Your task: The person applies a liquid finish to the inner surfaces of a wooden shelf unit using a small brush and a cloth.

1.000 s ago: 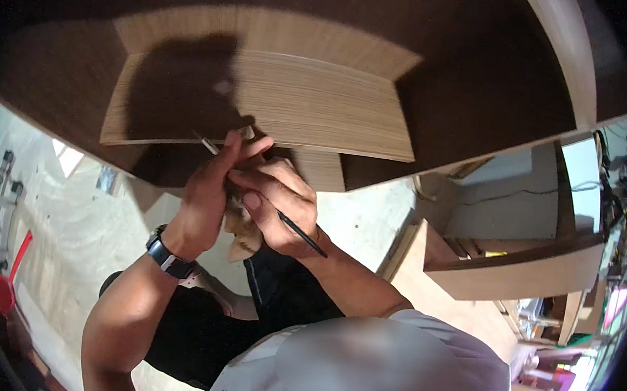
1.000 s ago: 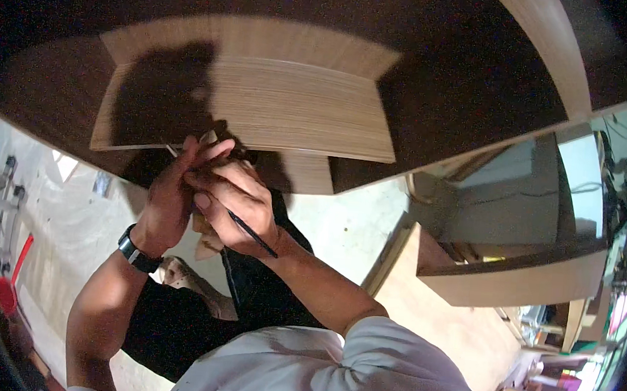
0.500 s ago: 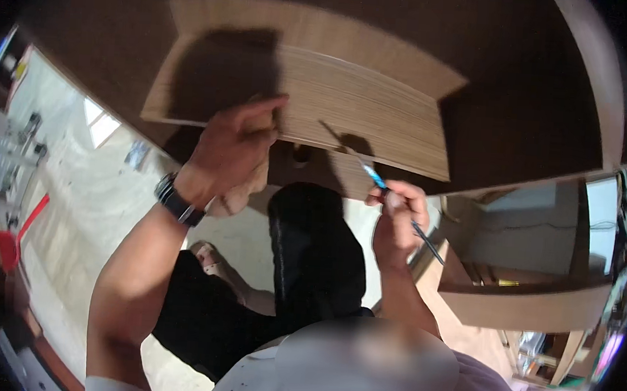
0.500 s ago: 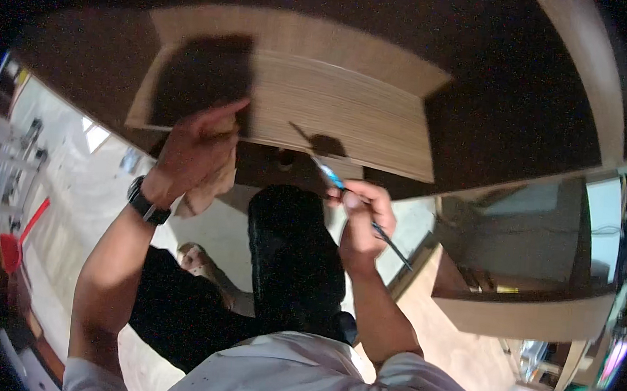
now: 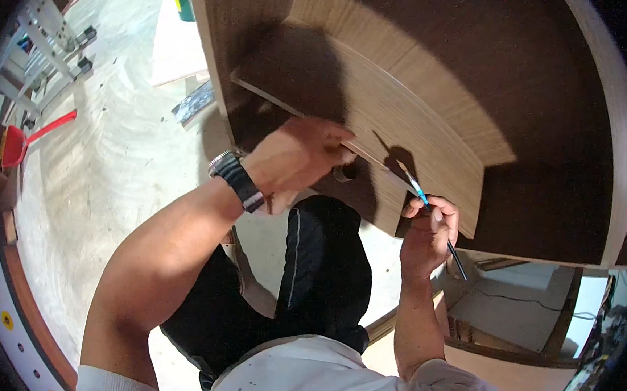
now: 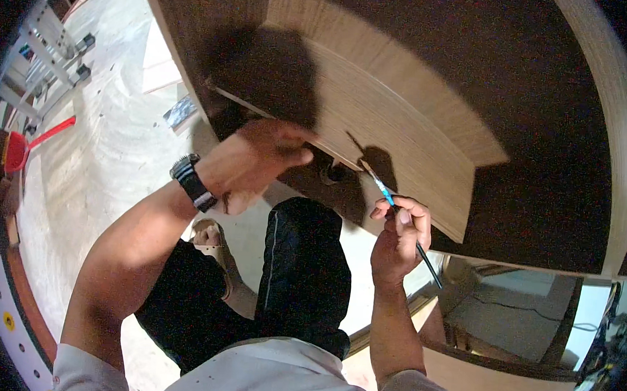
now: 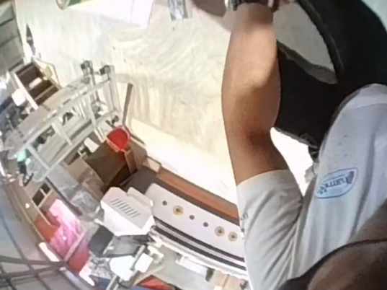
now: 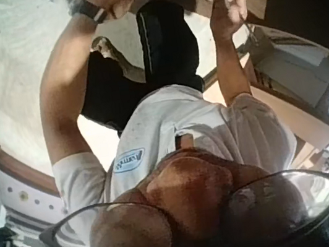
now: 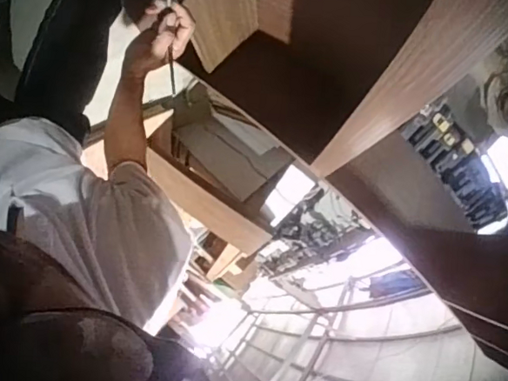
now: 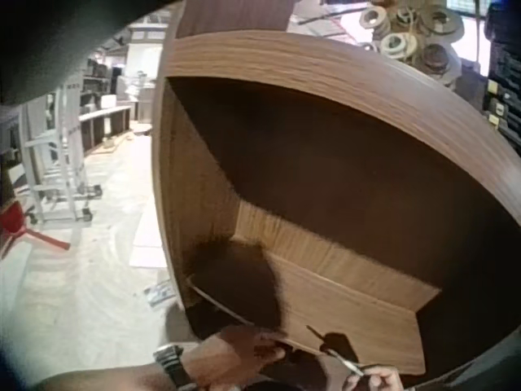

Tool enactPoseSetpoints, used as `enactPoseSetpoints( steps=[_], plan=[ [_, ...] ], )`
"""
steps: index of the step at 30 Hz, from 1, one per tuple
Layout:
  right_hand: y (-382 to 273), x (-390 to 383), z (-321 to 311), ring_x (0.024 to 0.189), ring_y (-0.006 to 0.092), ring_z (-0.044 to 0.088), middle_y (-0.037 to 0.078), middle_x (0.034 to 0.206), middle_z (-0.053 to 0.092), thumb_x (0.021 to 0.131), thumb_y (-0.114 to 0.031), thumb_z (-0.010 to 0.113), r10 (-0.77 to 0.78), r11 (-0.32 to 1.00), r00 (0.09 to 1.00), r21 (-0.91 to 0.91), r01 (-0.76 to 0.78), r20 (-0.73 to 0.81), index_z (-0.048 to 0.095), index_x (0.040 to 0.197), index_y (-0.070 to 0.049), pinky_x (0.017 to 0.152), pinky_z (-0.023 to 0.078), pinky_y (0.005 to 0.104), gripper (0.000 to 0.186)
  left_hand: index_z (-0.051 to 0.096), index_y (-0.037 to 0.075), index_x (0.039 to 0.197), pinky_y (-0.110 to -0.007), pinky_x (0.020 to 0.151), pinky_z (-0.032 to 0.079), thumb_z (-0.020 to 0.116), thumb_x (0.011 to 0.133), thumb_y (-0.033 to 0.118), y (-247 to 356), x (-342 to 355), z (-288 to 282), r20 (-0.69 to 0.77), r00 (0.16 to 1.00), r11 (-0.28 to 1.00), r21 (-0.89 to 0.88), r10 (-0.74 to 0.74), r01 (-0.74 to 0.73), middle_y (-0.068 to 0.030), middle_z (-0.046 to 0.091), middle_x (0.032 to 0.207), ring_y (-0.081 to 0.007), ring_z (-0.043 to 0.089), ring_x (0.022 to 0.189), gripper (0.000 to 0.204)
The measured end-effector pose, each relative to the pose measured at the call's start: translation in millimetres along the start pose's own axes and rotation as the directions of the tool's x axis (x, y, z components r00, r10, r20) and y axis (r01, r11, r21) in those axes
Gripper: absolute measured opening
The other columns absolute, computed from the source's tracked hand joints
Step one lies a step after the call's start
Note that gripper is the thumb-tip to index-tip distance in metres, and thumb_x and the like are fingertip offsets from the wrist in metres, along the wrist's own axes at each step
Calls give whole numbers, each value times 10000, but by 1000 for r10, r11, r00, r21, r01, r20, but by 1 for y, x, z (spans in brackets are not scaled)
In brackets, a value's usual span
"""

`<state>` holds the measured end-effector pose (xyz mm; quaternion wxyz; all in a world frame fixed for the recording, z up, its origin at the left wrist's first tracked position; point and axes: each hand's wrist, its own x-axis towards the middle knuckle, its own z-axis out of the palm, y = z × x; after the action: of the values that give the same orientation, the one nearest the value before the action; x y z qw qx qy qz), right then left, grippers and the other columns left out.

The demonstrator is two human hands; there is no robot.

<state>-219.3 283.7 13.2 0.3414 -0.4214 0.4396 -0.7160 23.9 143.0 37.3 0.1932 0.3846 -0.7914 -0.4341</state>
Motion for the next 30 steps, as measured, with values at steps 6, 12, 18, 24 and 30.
enactPoseSetpoints(
  steps=[6,12,18,24,30],
  plan=[
    [18,7,16,797,229,624,177,930,682,974,-116,552,57,997,998,49,-56,-16,587,1084,55,795,519,370,206,737,91,1064,-387,821,545,739,906,274,-12,-28,5,-80,997,999,45,14,-11,-152,733,956,-307,708,915,242],
    [11,-3,18,795,223,618,159,919,671,972,-103,567,61,998,991,20,-59,-117,589,1051,30,783,515,373,157,719,99,1121,-389,821,551,659,961,245,-37,-13,-3,-110,971,975,98,211,-201,-153,736,985,-318,711,919,225],
    [-14,-15,13,847,216,642,128,965,667,979,-148,614,-79,995,972,-82,62,-223,604,1104,-14,761,518,345,184,563,40,1395,-377,932,532,582,1029,216,-42,33,18,-113,916,794,-466,384,-391,-160,690,1251,-264,688,1102,408],
    [-57,-33,6,887,205,637,87,988,643,989,-136,510,-230,954,933,-253,160,-277,600,1131,-27,765,519,340,201,439,-26,1463,-412,1008,485,506,1056,346,-12,103,7,-148,963,859,-438,223,-266,-230,661,1233,-320,645,1147,556],
    [-71,-69,23,928,181,596,87,1054,630,990,-200,549,-265,933,874,-336,127,-407,600,1138,-43,810,495,327,222,523,-77,1355,-464,1013,470,432,1047,447,-47,172,27,-259,965,896,-438,-46,-75,-308,618,1261,-415,607,1195,614]
  ],
)
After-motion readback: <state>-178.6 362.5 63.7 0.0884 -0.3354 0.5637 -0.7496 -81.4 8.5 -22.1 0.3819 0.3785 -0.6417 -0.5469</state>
